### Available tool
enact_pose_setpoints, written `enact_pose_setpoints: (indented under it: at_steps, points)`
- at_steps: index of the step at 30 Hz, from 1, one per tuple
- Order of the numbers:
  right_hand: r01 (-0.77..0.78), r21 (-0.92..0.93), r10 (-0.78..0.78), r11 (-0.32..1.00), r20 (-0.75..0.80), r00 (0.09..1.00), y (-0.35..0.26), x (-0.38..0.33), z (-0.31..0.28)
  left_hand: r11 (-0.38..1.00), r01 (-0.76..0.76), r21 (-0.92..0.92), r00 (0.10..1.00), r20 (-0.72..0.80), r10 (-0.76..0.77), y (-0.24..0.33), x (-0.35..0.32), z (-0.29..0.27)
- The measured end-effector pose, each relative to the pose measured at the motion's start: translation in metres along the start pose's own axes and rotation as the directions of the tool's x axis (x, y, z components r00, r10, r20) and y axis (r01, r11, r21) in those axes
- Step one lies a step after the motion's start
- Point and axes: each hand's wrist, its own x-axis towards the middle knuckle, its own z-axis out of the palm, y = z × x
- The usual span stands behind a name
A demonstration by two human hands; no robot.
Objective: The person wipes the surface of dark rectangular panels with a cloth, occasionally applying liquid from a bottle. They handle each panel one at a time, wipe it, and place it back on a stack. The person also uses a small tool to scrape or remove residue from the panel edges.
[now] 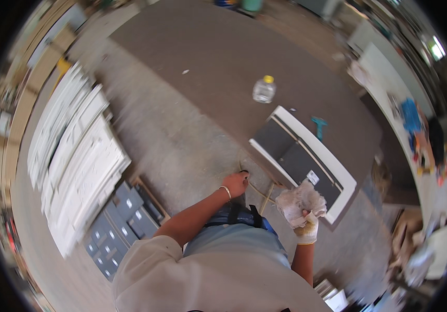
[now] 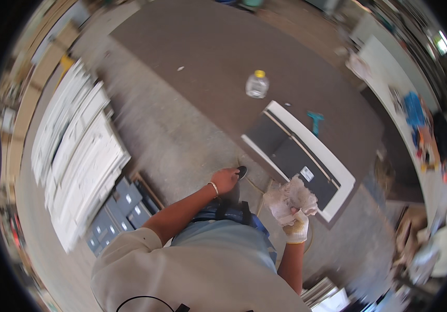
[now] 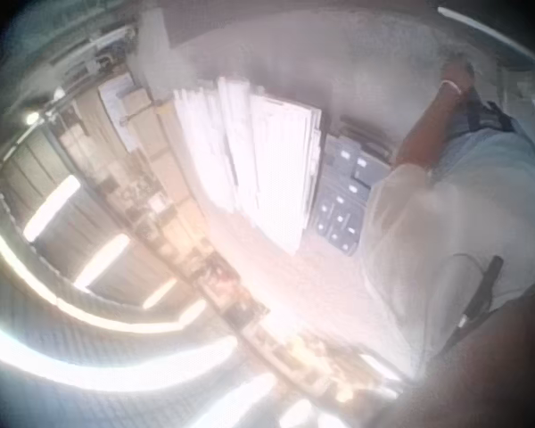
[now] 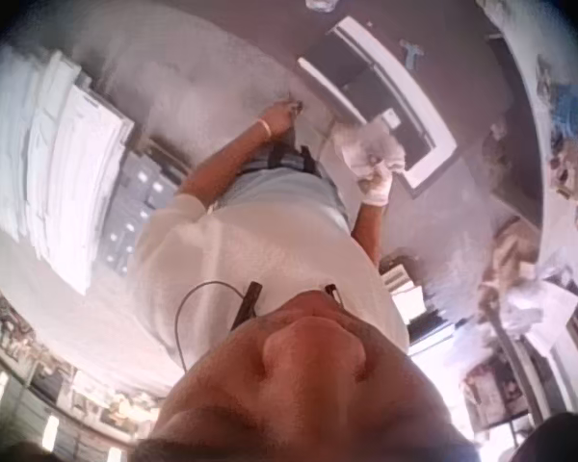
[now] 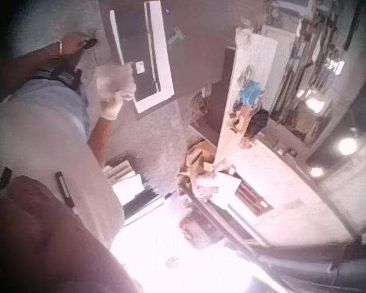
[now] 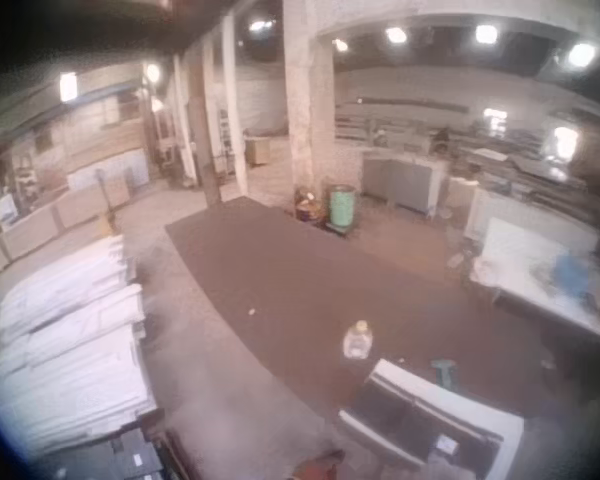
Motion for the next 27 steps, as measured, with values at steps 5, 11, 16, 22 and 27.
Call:
enact_pose_setpoints:
  at_steps: [5, 11, 16, 22, 27]
  points:
    - [0.132, 0.136, -0.064, 0.982, -0.413, 0.908, -0.003, -0.036, -0.024, 0.941, -0.335, 0.048, 0.941, -0.029, 0.337, 0.064, 0.094, -0.013]
    - [0.338, 0.187, -0.127, 0.923, -0.678, 0.724, 0.020, -0.056, -0.032, 0.620, -0.751, 0.227, 0.660, 0.273, 0.700, 0.140, 0.204, 0.026]
    - [0.460, -0.054, -0.256, 0.886, -0.885, 0.389, 0.038, -0.050, -0.027, 0.548, -0.774, 0.317, 0.632, 0.350, 0.691, 0.165, 0.224, 0.074]
    - [-0.303, -0.866, -0.815, 0.398, -0.485, 0.318, 0.025, 0.046, -0.003, 0.480, -0.772, 0.417, 0.621, 0.336, 0.708, 0.161, 0.222, 0.088]
    - [-0.583, -0.810, -0.728, 0.065, -0.438, 0.528, 0.038, 0.131, 0.009, 0.391, -0.833, 0.391, 0.545, 0.462, 0.699, 0.162, 0.222, 0.085]
